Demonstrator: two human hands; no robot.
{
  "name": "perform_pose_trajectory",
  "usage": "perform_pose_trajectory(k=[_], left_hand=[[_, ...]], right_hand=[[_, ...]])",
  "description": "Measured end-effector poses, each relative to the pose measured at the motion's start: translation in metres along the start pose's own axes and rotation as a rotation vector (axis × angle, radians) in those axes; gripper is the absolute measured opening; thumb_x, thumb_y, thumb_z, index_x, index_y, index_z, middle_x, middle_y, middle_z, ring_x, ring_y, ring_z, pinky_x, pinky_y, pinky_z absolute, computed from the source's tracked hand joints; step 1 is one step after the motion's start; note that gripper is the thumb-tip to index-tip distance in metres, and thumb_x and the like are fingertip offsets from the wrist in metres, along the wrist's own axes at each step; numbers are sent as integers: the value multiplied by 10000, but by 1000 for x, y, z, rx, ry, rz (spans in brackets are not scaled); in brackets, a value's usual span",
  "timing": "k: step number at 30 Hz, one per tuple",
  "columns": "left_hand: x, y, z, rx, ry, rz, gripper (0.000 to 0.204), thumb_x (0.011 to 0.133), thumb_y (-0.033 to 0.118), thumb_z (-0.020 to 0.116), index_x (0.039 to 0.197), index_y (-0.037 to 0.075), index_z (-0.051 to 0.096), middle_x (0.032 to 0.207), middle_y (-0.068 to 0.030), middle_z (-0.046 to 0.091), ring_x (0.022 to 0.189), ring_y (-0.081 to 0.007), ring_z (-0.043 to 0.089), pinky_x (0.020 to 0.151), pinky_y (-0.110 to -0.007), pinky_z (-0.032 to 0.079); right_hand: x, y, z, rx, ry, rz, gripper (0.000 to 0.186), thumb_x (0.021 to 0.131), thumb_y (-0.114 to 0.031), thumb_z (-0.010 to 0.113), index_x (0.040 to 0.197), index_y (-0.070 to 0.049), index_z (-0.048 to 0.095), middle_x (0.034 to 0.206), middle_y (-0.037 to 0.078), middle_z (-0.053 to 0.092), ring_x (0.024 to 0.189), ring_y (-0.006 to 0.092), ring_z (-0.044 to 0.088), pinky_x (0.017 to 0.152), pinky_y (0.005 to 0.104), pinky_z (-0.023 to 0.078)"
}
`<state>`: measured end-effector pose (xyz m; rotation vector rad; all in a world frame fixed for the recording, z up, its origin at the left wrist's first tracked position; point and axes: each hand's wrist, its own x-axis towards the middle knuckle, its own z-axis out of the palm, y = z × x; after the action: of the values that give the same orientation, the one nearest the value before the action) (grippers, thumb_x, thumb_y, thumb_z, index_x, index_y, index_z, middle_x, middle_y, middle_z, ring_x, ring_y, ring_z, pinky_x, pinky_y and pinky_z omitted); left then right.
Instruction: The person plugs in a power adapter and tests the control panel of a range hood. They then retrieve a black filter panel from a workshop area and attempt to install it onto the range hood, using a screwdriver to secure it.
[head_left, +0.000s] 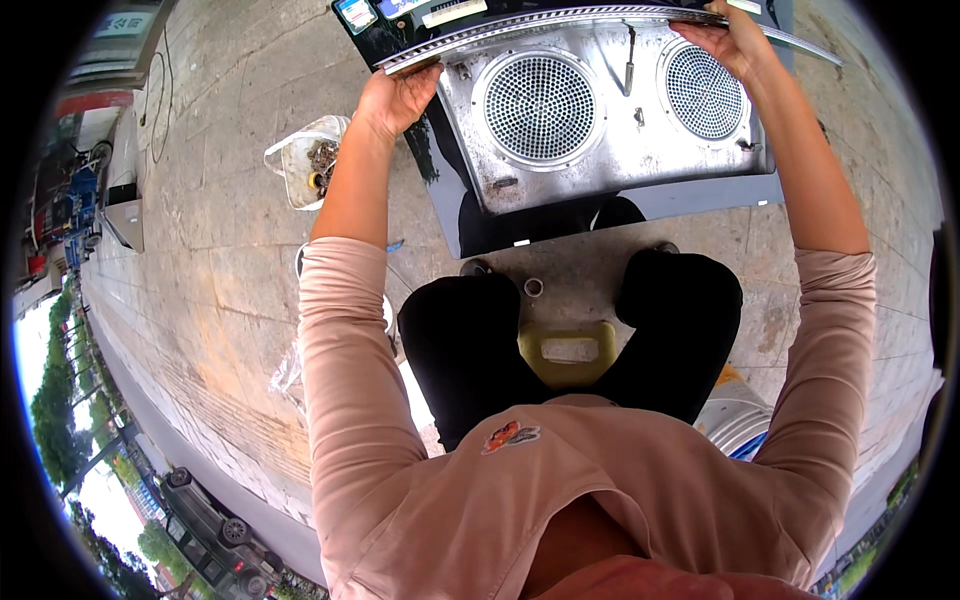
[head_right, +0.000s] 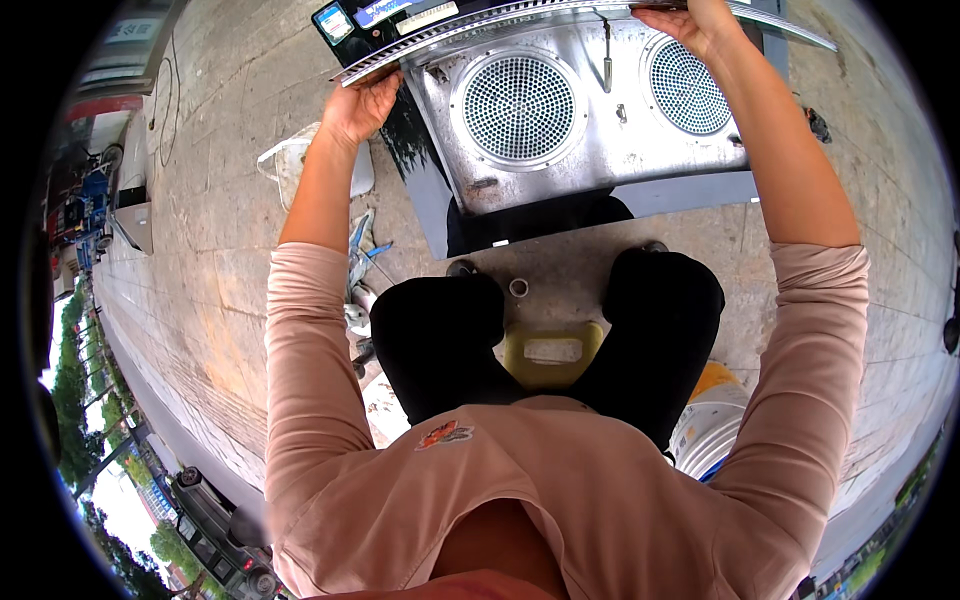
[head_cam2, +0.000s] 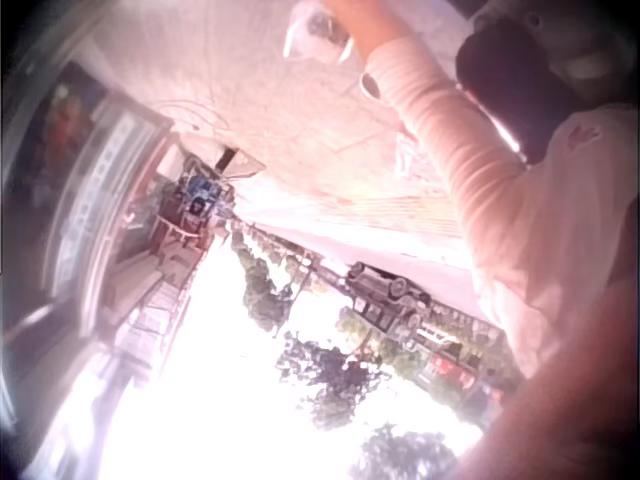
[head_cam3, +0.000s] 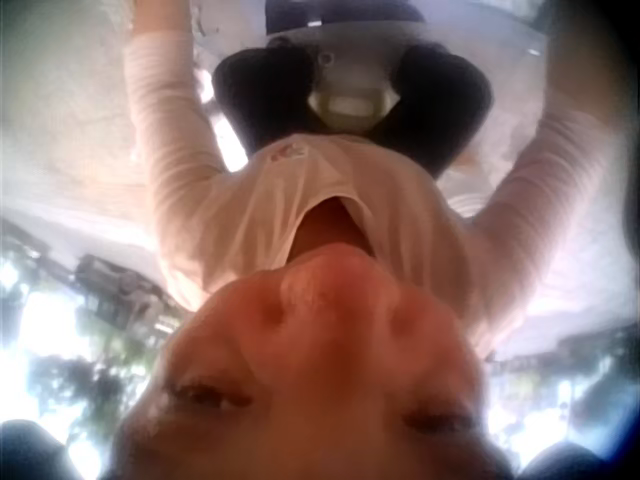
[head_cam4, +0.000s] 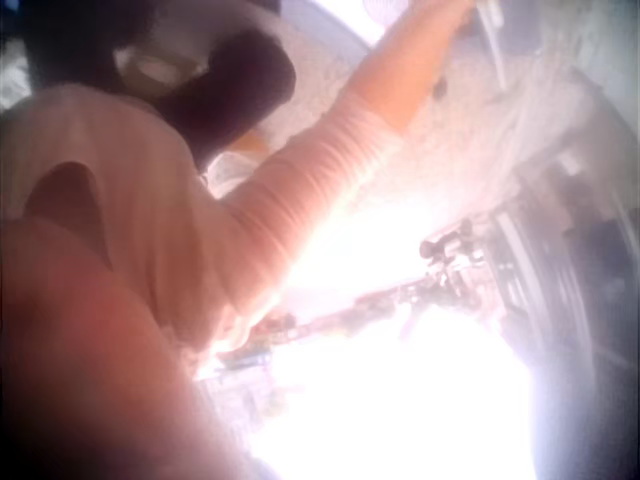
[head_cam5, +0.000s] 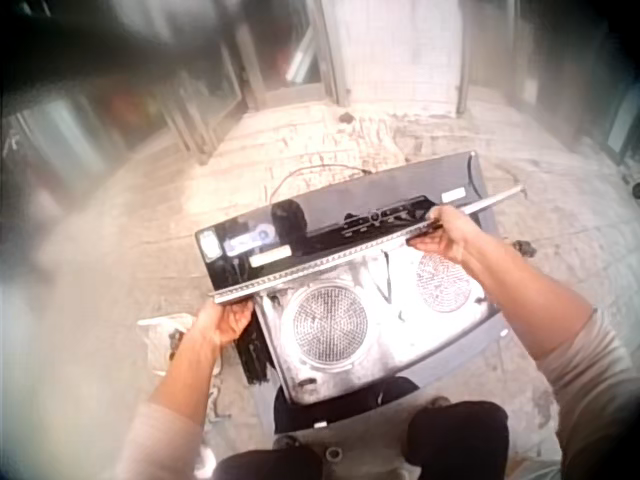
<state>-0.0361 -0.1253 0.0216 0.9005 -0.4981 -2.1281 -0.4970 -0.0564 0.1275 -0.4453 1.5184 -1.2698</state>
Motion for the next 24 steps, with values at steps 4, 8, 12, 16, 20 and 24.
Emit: perform_pose_trajectory(k=[4,8,12,16,20,24], left_hand=[[-1,-8,-4,-5,26,-32,410,1008,274,416,1132,-83,574,1012,-224,672,863,-276,704,737,-322,613],[0,-14,0,50,120,6,406,1016,274,400,1154,-71,564,1030,-212,668,865,-268,700,734,-323,609],[1,-18,10,39,131,-2,408,1020,282,396,1170,-64,551,1038,-210,665,869,-263,698,734,-327,609],[-6,-19,7,-5,18,-48,396,1020,215,303,1123,-80,546,1030,-217,659,910,-278,688,782,-343,608],[-11,-16,2,-27,-38,-68,388,1024,195,292,1091,-82,557,992,-207,667,906,-274,687,780,-346,613],[-15,-21,12,-20,39,-38,364,1022,201,337,1080,-79,563,994,-192,671,893,-271,688,785,-345,611]], right_hand=[[8,15,-7,37,-24,-29,284,860,-163,437,979,68,550,890,219,650,813,347,680,757,446,589],[8,18,-6,47,-16,-38,297,873,-170,429,993,73,551,891,221,648,830,355,676,765,445,587],[6,13,-16,29,-1,-24,311,875,-174,420,1004,78,549,912,228,647,836,351,676,755,433,586],[0,7,-22,-13,-27,-31,329,865,-186,435,1012,86,546,918,231,644,835,351,675,764,433,584],[-3,8,-22,-3,-47,-16,330,864,-187,446,1009,90,551,904,231,643,838,337,677,728,406,592],[-12,7,-23,5,-43,-33,320,875,-166,430,1018,92,554,917,228,648,835,328,678,744,406,593]])
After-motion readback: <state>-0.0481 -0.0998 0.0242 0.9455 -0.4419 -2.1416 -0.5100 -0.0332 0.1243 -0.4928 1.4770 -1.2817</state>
